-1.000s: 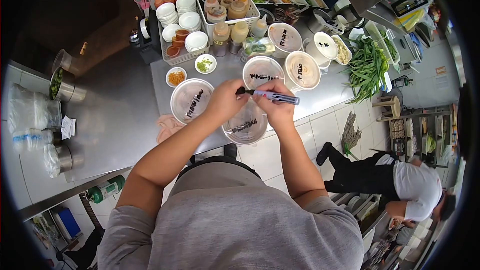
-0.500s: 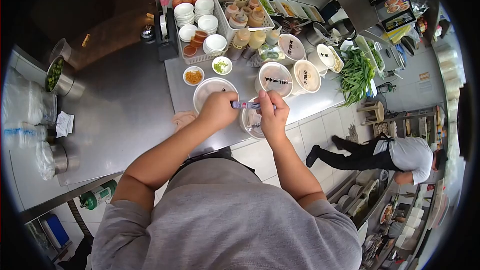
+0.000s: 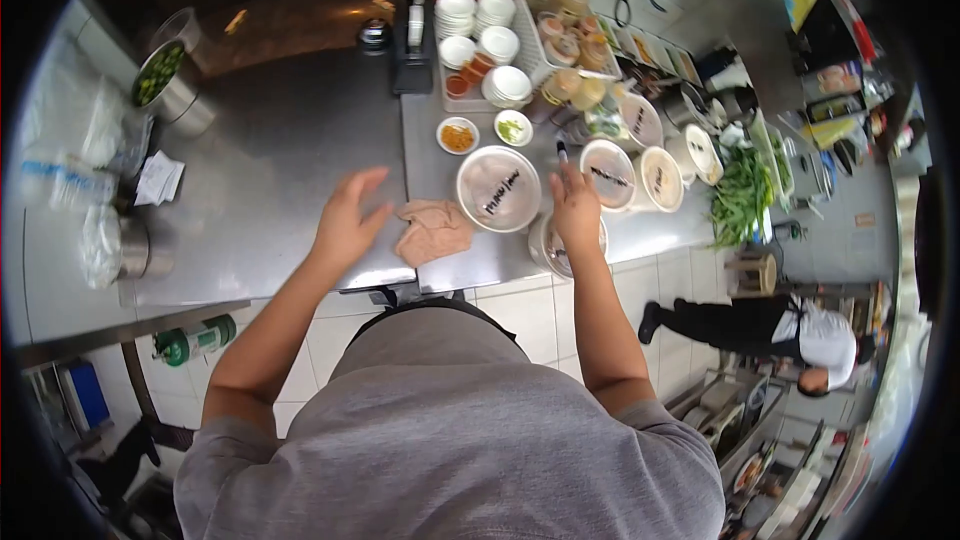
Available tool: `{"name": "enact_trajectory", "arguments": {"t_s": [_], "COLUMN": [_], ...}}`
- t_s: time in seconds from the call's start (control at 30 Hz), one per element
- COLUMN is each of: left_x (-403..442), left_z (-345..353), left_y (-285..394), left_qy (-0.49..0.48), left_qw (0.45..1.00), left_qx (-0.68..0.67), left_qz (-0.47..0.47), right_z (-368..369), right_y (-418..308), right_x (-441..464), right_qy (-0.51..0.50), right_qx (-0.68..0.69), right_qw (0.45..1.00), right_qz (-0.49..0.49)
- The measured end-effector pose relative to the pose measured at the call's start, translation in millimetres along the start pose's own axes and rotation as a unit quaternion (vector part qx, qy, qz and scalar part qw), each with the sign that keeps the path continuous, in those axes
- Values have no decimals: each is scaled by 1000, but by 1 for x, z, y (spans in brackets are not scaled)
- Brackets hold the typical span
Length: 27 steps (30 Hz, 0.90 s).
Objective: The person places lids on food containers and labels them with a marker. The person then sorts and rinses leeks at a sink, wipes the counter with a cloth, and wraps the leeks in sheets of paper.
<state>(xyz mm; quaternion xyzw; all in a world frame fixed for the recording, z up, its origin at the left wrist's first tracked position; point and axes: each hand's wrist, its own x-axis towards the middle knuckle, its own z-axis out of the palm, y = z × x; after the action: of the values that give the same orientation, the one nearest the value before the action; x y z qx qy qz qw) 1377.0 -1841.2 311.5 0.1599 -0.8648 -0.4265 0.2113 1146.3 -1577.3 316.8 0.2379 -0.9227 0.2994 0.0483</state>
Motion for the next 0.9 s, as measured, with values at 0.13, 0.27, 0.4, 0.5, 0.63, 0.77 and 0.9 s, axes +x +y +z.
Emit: {"name": "enact_trajectory", "arguments": {"t_s": [0.13, 0.27, 0.4, 0.5, 0.63, 0.77, 0.9], "left_x": [-106, -193, -257, -346, -501, -608, -673], "left_z": [-14, -1, 8, 19, 38, 19, -36], "left_y": [-17, -25, -33, -59, -100, -99, -97], "left_qy": [34, 102, 123, 96, 95, 197, 268], "left_qw": [984, 952, 889, 864, 773, 695, 651], "left_qx": [-31, -46, -10, 13, 72, 12, -37], "left_qz": [-175, -283, -442, -494, -623, -691, -710], "right_z": [-9, -7, 47, 66, 68, 87, 138], "right_y": [-24, -85, -164, -242, -336, -420, -489], "right_x": [-10, -6, -15, -65, -154, -240, -328], "right_qy": [9, -37, -207, -306, -476, -565, -670], "right_qx": [-51, 91, 259, 318, 351, 300, 240], "right_qw": [993, 970, 897, 824, 710, 556, 507], "right_qz": [-108, -224, -292, -356, -382, -532, -487]}}
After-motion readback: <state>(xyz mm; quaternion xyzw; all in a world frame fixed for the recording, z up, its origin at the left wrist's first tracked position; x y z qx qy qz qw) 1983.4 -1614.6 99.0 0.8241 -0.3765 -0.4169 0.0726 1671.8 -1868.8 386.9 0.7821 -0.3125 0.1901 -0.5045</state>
